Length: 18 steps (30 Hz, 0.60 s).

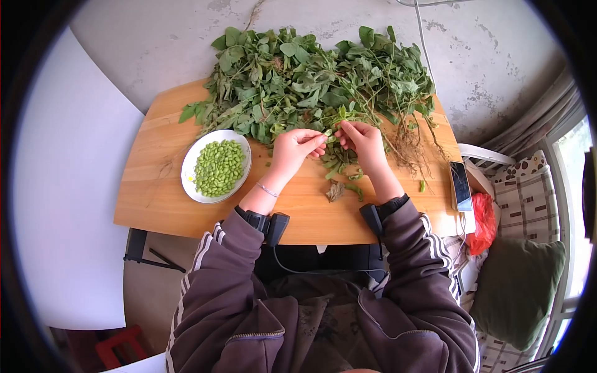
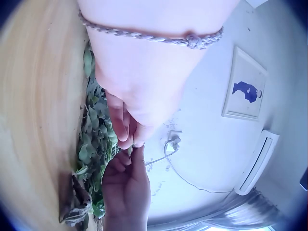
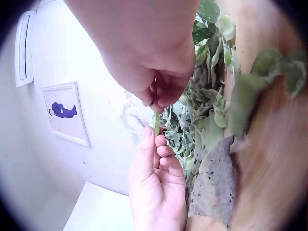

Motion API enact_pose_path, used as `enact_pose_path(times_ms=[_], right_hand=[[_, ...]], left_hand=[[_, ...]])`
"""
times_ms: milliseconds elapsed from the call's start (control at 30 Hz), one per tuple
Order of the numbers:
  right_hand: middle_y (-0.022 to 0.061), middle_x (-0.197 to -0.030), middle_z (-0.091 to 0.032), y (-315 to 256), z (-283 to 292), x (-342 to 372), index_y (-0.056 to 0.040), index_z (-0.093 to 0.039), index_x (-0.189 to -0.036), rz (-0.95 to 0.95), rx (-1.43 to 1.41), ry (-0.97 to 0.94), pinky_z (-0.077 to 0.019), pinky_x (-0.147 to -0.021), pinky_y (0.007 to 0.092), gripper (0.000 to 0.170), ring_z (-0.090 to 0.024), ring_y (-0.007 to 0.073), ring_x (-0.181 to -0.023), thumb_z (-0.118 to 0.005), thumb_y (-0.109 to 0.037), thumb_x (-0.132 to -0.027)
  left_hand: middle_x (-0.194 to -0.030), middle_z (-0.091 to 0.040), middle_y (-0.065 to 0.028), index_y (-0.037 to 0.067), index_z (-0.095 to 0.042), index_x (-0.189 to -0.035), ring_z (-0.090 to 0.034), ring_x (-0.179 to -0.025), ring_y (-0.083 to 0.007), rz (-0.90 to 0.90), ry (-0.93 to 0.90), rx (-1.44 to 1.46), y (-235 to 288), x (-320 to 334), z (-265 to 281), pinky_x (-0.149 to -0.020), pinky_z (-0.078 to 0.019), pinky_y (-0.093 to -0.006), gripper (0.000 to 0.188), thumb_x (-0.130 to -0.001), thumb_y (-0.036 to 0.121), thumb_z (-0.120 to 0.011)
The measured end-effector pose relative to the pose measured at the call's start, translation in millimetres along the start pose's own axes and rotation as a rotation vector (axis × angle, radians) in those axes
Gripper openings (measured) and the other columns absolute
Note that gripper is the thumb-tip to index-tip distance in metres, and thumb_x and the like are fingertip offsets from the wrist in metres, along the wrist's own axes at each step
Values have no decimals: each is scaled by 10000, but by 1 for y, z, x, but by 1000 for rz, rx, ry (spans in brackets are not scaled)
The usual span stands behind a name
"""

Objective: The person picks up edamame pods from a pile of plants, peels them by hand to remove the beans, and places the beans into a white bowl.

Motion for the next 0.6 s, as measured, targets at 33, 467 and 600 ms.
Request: enact_pose_path(times_ms=[33, 467, 600], right_hand=[[86, -888, -689, -3, 0, 2, 54, -656, -1072, -52, -85, 20, -487, -610, 216, 251, -601, 106, -695, -603, -177, -990], [-50, -656, -558, -9, -6, 9, -18, -746, -988, 60, 437, 21, -328, -503, 233, 241, -414, 31, -573, -778, -217, -857], [-52, -625, -542, -12, -12, 13, -45, -772, -985, 141, 526, 52, -337, -521, 238, 251, -403, 48, -570, -822, -226, -818]], left_hand=[[-905, -733, -125, -78, -691, -1092, -720, -782, -166, -17, 9, 38, -2, -1, 1, -677, -585, -255, 240, -944, 111, -684], [-940, -725, -110, -51, -677, -1058, -703, -793, -152, -2, 43, 79, -5, -2, 3, -707, -570, -250, 187, -944, 97, -675], [-882, -730, -79, -19, -702, -1035, -672, -736, -103, -77, -1, 81, -2, -1, 0, -654, -525, -214, 158, -937, 103, -686]])
Point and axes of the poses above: each hand's wrist, its own x-axis away from the middle knuckle, its own z-axis out of the back of the hand, y = z × x, the point moved 2 cm from there along -x, towards the middle knuckle
